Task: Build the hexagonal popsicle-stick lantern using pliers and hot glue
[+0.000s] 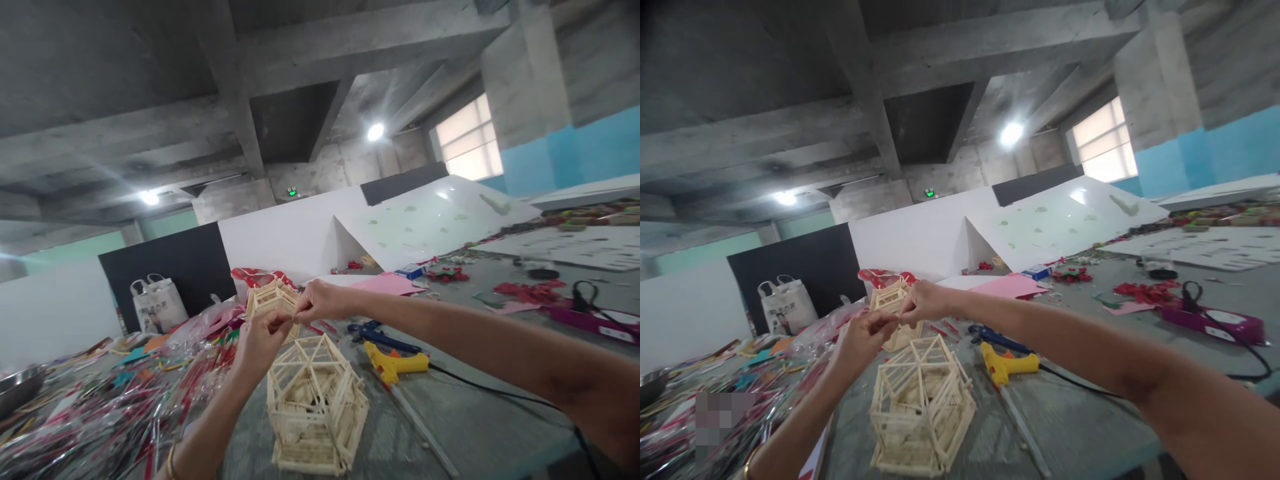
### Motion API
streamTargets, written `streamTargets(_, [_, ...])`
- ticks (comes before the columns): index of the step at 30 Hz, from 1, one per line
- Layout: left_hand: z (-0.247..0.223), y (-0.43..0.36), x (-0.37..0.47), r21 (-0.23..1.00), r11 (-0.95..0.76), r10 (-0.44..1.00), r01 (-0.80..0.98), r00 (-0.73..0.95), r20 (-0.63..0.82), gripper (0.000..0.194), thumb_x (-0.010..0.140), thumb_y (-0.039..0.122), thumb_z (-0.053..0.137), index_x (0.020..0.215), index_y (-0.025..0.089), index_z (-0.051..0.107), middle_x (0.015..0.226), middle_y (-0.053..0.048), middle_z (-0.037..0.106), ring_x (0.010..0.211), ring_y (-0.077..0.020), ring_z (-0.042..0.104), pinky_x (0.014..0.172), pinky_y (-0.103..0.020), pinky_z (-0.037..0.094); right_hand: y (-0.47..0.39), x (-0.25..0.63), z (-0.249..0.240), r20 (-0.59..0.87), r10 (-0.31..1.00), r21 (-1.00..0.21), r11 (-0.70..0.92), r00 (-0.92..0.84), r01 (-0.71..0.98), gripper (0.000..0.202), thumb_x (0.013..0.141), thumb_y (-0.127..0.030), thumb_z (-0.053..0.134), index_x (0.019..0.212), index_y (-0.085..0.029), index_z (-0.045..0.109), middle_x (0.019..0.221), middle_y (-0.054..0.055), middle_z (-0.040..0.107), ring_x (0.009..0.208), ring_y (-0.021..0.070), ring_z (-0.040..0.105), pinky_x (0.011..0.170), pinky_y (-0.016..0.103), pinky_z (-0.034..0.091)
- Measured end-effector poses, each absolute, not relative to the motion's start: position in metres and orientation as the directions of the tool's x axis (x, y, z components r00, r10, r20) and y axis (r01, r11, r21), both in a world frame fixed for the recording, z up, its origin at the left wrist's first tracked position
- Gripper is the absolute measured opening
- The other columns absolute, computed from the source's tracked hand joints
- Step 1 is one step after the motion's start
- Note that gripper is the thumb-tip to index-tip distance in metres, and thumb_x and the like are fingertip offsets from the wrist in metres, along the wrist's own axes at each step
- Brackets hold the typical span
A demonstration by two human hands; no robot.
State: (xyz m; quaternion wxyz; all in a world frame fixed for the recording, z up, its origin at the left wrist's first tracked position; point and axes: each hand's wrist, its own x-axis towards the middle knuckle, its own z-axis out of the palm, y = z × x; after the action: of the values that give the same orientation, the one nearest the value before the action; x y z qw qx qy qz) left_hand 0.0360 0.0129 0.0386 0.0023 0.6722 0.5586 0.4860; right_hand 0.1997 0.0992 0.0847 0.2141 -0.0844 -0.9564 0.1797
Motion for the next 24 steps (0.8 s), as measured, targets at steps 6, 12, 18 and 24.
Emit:
streamTargets(6, [0.037, 0.011, 0.039, 0.541, -0.373, 0.759, 0.754, -0.088, 0.645, 0.023, 0.069, 0.035, 0.058, 0.072, 0.016, 0.069, 0.055, 0.000, 0.061, 0.051, -0.0117, 0.052, 0.047, -0.020, 0.037, 0.094, 0.204, 0.088, 0.350, 0.242, -0.352, 0.929, -0.905, 0.112, 0.020, 0.071, -0.022, 0.053, 0.059, -0.009, 0.063, 0.050, -0.004, 0.047, 0.047, 0.0040, 0.035, 0.044, 0.017, 0.025])
streamTargets(12, [0.038, 0.012, 0.041, 0.557, -0.368, 0.768, 0.745, -0.095, 0.634, 0.021, 0.068, 0.034, 0.058, 0.070, 0.016, 0.068, 0.053, 0.000, 0.059, 0.049, -0.0115, 0.050, 0.047, -0.020, 0.036, 0.095, 0.204, 0.090, 0.307, 0.178, -0.310, 0.947, -0.935, 0.079, 0.028, 0.077, -0.024, 0.051, 0.056, -0.010, 0.061, 0.047, -0.004, 0.045, 0.045, 0.0040, 0.036, 0.045, 0.018, 0.026])
streamTargets(18, [0.036, 0.012, 0.043, 0.563, -0.350, 0.788, 0.748, -0.091, 0.610, 0.020, 0.070, 0.034, 0.056, 0.067, 0.017, 0.064, 0.051, 0.002, 0.053, 0.049, -0.0105, 0.045, 0.047, -0.020, 0.033, 0.092, 0.205, 0.093, 0.271, 0.182, -0.268, 0.957, -0.945, 0.107, 0.021, 0.076, -0.016, 0.053, 0.058, -0.010, 0.061, 0.051, -0.003, 0.052, 0.048, 0.0046, 0.041, 0.048, 0.017, 0.029])
streamTargets(24, [0.035, 0.008, 0.044, 0.513, -0.336, 0.789, 0.790, -0.061, 0.611, 0.018, 0.073, 0.033, 0.053, 0.067, 0.017, 0.061, 0.055, 0.002, 0.054, 0.050, -0.0103, 0.046, 0.049, -0.020, 0.034, 0.076, 0.212, 0.097, 0.378, 0.178, -0.040, 0.984, -0.908, 0.176, 0.015, 0.076, -0.016, 0.053, 0.069, -0.011, 0.064, 0.062, -0.001, 0.057, 0.058, 0.0080, 0.045, 0.057, 0.020, 0.033])
